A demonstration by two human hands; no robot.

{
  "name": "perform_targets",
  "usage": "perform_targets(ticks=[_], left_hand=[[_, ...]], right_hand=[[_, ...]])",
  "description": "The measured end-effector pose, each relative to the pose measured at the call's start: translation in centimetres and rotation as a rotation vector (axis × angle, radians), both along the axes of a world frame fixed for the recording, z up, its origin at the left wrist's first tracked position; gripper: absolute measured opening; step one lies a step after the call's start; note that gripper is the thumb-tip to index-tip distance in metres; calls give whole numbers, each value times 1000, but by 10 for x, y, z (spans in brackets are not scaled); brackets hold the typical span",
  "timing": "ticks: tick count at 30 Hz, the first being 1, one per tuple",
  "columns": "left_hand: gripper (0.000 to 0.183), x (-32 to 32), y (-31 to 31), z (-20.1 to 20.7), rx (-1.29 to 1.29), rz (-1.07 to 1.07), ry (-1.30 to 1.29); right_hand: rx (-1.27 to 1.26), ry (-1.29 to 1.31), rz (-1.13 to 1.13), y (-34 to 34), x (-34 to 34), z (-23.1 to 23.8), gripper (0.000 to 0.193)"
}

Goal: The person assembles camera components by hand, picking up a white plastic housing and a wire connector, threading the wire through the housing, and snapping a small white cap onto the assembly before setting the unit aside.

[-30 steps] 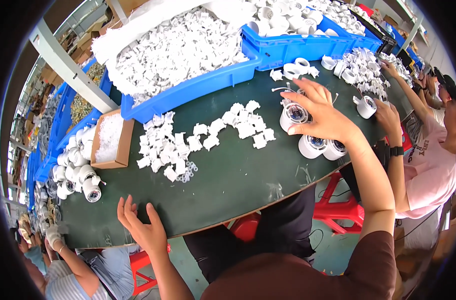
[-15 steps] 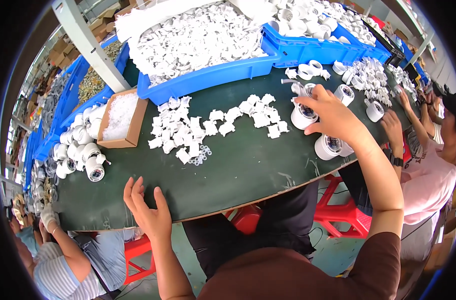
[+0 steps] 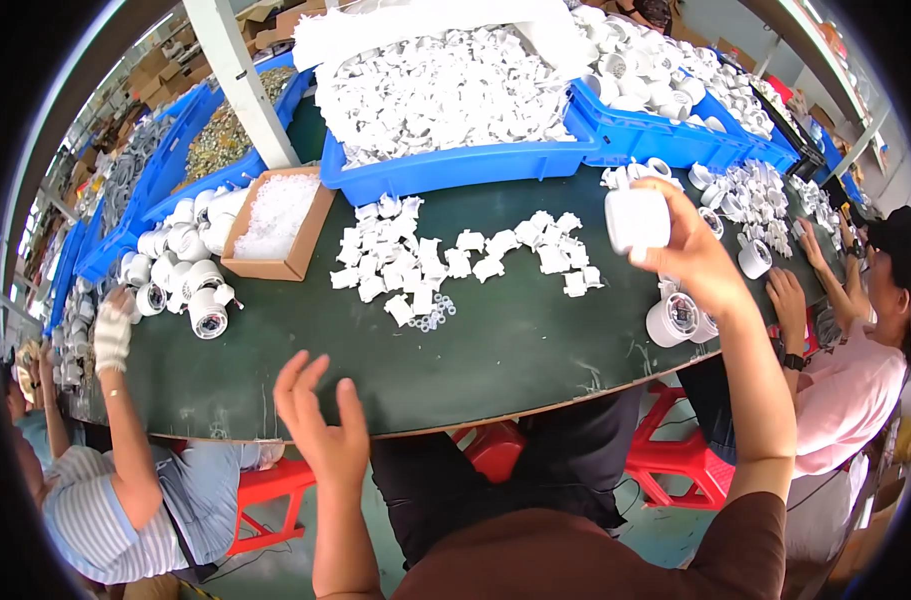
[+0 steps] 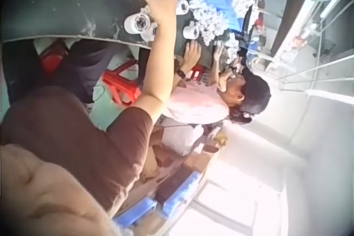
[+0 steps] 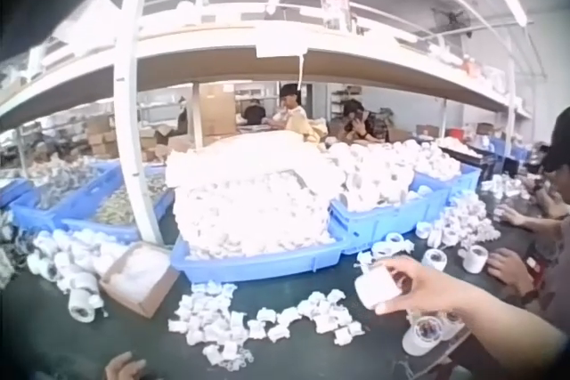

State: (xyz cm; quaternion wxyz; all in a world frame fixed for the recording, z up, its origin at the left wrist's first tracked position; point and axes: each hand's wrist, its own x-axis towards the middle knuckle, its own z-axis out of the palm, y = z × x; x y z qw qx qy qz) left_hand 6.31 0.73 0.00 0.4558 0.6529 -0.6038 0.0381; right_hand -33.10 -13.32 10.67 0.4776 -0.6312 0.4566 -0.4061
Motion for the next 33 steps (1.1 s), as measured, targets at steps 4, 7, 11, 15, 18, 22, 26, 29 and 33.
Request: perform_targets(ticks=[4, 7, 11, 15, 18, 22, 26, 29, 33], left_hand=[[32, -43, 11, 16, 133, -370, 254], [84, -71, 3, 20, 256, -666, 367], [62, -82, -6, 18, 220, -584, 433], [51, -70, -7, 15, 216, -507, 299], [46, -73, -5, 20, 185, -465, 240], [36, -75, -8, 24, 171, -451, 168], [23, -75, -7, 26, 197, -404, 138], [17, -78, -9, 21, 163, -393, 242], [16, -82, -9, 20, 124, -400, 271]], right_hand=[[-120, 160, 154, 54, 57, -28, 73], [-463, 248, 207, 80, 102, -56, 60], [-580, 207, 259, 96, 136, -82, 66], [-207, -102, 372, 98, 134, -89, 77], [-25, -121, 339, 85, 129, -70, 58], [7, -303, 338, 83, 143, -54, 25], [59, -359, 265, 89, 148, -59, 12], [34, -379, 141, 100, 156, -67, 11], [-127, -248, 68, 101, 160, -85, 9]])
